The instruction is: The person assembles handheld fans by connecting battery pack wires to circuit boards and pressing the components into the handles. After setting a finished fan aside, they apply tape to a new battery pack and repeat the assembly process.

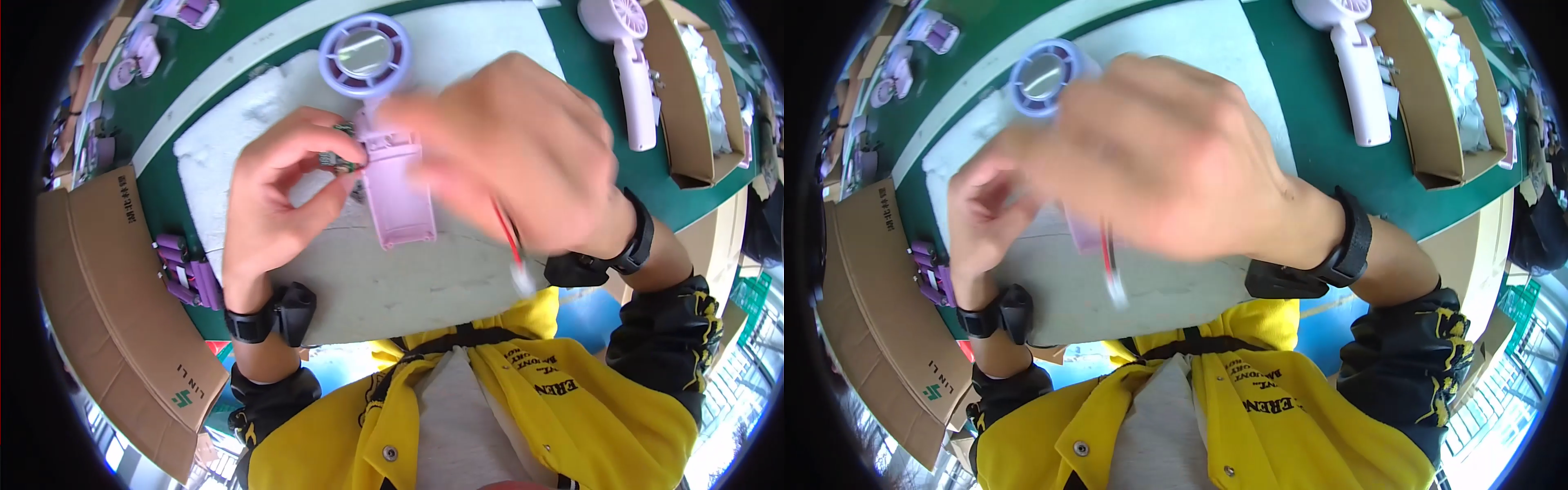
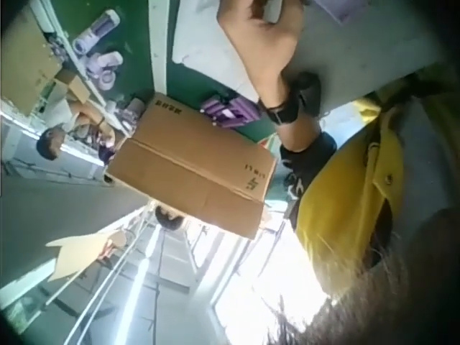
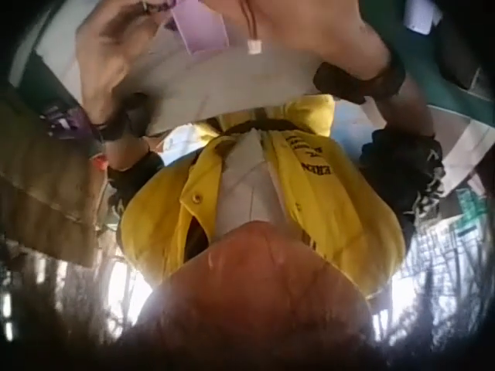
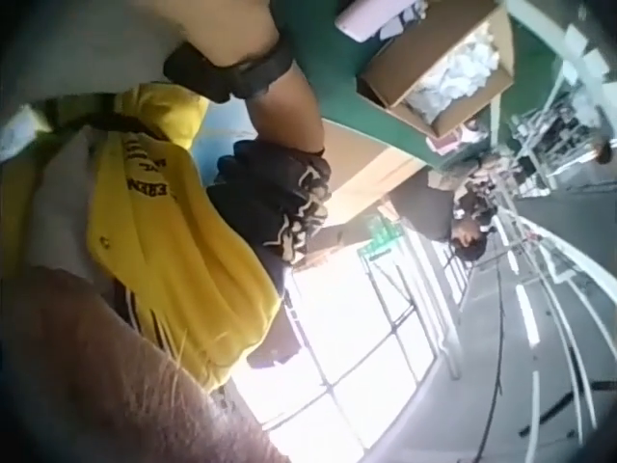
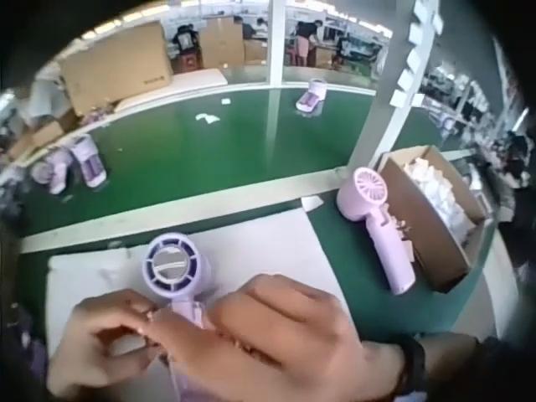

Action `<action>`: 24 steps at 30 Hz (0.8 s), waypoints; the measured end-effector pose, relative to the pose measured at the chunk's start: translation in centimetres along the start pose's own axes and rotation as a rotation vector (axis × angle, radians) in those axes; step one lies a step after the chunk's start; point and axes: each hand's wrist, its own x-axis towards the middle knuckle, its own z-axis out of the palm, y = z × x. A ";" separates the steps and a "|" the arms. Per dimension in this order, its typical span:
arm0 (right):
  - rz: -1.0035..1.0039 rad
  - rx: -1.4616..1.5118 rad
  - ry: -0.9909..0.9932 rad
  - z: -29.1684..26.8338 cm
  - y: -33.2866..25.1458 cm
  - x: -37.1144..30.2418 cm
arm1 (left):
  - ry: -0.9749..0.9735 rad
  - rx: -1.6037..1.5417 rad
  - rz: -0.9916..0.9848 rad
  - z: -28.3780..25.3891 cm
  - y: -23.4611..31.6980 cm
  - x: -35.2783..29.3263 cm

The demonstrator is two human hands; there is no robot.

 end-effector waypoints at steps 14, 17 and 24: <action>0.266 0.111 -0.321 1.0 0.6 -1.6 | -0.063 -0.091 0.025 1.0 -1.5 -0.1; 0.227 0.043 -0.351 1.1 0.6 -1.8 | -0.063 -0.061 0.060 1.3 -1.8 0.1; 0.211 -0.005 -0.367 1.5 0.3 -2.3 | -0.030 -0.237 -0.037 2.0 -2.5 0.0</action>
